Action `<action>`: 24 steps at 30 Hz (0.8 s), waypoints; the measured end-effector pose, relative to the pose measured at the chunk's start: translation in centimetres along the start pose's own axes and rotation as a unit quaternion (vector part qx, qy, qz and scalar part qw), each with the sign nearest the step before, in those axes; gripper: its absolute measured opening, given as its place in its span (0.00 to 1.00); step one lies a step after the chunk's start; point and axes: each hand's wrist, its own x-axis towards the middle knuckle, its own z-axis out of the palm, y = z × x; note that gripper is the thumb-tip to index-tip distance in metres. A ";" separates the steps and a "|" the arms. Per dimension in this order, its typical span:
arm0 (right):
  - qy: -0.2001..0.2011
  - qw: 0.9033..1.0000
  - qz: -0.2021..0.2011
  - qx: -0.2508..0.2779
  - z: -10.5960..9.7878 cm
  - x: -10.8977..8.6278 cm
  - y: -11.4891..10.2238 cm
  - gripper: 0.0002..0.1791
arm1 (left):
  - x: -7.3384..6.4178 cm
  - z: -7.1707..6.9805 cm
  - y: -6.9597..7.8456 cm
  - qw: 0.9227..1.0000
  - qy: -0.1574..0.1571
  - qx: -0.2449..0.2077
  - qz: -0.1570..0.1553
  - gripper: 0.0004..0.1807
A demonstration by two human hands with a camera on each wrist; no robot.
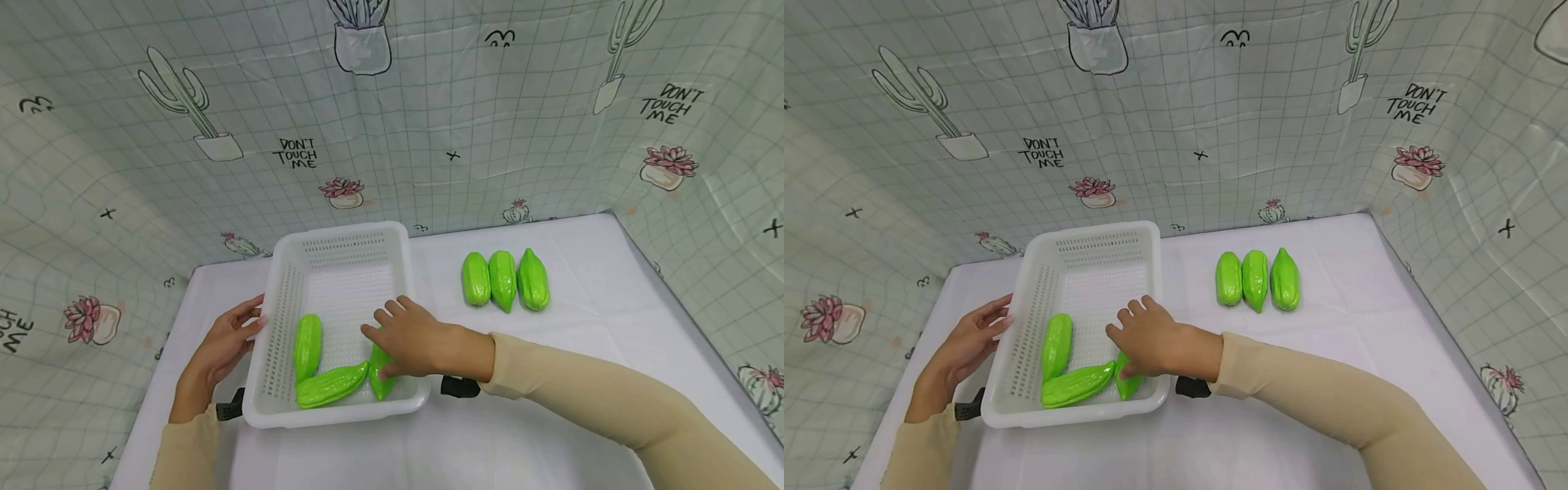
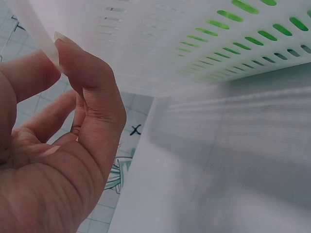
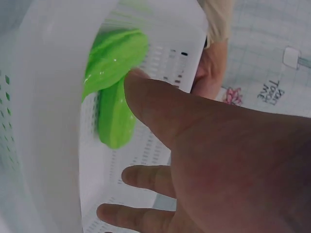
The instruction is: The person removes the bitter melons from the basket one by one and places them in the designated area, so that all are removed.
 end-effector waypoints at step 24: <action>-0.166 0.984 0.029 -0.055 -0.4 2.7 -1.3 0.42 | 0.0 0.0 -0.1 1.000 0.003 -0.001 -0.006 0.39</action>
